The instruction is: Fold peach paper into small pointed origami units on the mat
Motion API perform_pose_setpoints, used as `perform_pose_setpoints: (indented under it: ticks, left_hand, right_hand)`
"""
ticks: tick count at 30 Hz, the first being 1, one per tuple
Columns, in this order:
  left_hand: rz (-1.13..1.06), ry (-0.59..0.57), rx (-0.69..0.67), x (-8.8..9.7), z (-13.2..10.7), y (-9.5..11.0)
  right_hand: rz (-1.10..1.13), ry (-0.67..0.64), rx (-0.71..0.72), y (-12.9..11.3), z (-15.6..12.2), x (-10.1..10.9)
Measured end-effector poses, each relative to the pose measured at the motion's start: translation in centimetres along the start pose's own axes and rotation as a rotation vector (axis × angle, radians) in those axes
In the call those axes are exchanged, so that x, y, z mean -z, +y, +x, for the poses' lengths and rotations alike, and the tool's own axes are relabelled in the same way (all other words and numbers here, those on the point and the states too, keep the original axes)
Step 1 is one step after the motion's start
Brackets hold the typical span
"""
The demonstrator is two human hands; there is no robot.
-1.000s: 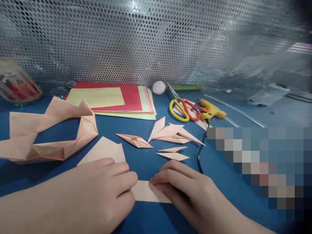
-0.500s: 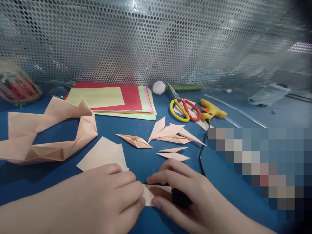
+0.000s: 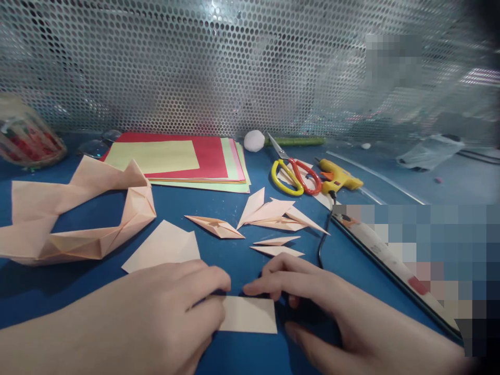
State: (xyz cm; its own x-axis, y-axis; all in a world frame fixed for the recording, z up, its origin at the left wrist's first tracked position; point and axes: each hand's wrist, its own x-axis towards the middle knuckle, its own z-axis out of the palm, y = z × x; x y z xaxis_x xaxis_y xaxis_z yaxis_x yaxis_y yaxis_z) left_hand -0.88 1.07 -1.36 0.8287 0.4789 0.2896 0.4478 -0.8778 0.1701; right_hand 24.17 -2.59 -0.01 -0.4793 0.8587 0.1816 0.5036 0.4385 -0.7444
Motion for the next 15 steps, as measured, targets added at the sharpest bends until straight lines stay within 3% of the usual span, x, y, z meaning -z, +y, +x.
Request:
perform_pose_setpoints:
  ticks: [3,4,6,10,15]
  left_hand:
    - [-0.158,-0.109,0.064,0.6,0.6,0.3]
    - [-0.216,-0.137,0.097,0.7,0.7,0.3]
    - [-0.306,-0.15,0.121,0.6,0.7,0.3]
    - [-0.373,-0.067,0.088,-0.1,0.6,0.4]
    - [-0.347,0.066,0.037,-0.2,0.6,0.3]
  right_hand:
    - [0.046,0.073,0.022,0.1,-0.2,-0.4]
    - [0.034,0.011,-0.05,0.1,-0.2,-0.5]
    - [0.0,0.009,-0.058,0.2,-0.3,-0.8]
    - [-0.009,-0.075,0.008,0.3,-0.5,-1.5]
    - [-0.147,0.048,0.157,0.2,-0.8,-1.6]
